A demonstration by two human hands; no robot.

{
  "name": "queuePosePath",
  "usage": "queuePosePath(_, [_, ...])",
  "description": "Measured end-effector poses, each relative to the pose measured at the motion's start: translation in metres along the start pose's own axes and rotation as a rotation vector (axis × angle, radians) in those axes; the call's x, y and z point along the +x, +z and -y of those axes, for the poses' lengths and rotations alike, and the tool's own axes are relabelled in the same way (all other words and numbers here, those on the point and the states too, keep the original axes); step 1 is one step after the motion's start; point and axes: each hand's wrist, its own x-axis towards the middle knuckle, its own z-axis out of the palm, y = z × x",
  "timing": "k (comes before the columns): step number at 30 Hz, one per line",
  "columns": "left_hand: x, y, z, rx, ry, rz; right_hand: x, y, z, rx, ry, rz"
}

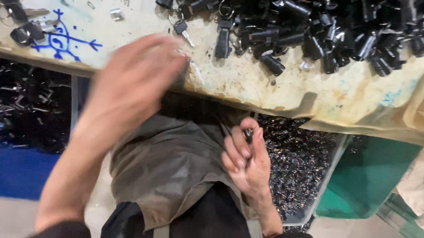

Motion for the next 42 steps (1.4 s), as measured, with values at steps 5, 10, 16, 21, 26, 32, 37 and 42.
queuePosePath(5, [0.084, 0.075, 0.030, 0.126, 0.439, 0.159, -0.017, 0.003, 0.006, -0.135, -0.092, -0.162])
queuePosePath(10, [0.098, 0.061, 0.035, -0.648, 0.351, -0.064, -0.032, -0.020, 0.000, -0.070, -0.142, -0.116])
queuePosePath(16, [0.012, 0.053, -0.042, -1.476, -0.232, -0.058, -0.031, -0.039, -0.004, 0.038, -0.121, -0.266])
queuePosePath(21, [-0.034, 0.072, -0.080, -0.963, -0.221, 0.040, -0.022, -0.017, -0.009, -0.895, -0.586, -0.181])
queuePosePath(26, [-0.029, 0.058, -0.081, -0.841, -0.052, 0.058, 0.000, 0.005, 0.004, -1.754, -0.799, 0.166])
queuePosePath(32, [-0.019, 0.056, -0.078, -0.742, 0.125, 0.465, -0.010, 0.023, 0.021, -1.813, -0.564, 0.218])
queuePosePath(37, [-0.019, 0.034, -0.063, -0.686, 0.187, 0.457, 0.003, 0.007, 0.020, -1.813, -0.444, 0.481])
queuePosePath(42, [-0.074, -0.033, -0.019, 0.007, -0.558, 0.480, 0.008, -0.014, -0.001, -0.831, -0.470, -0.145])
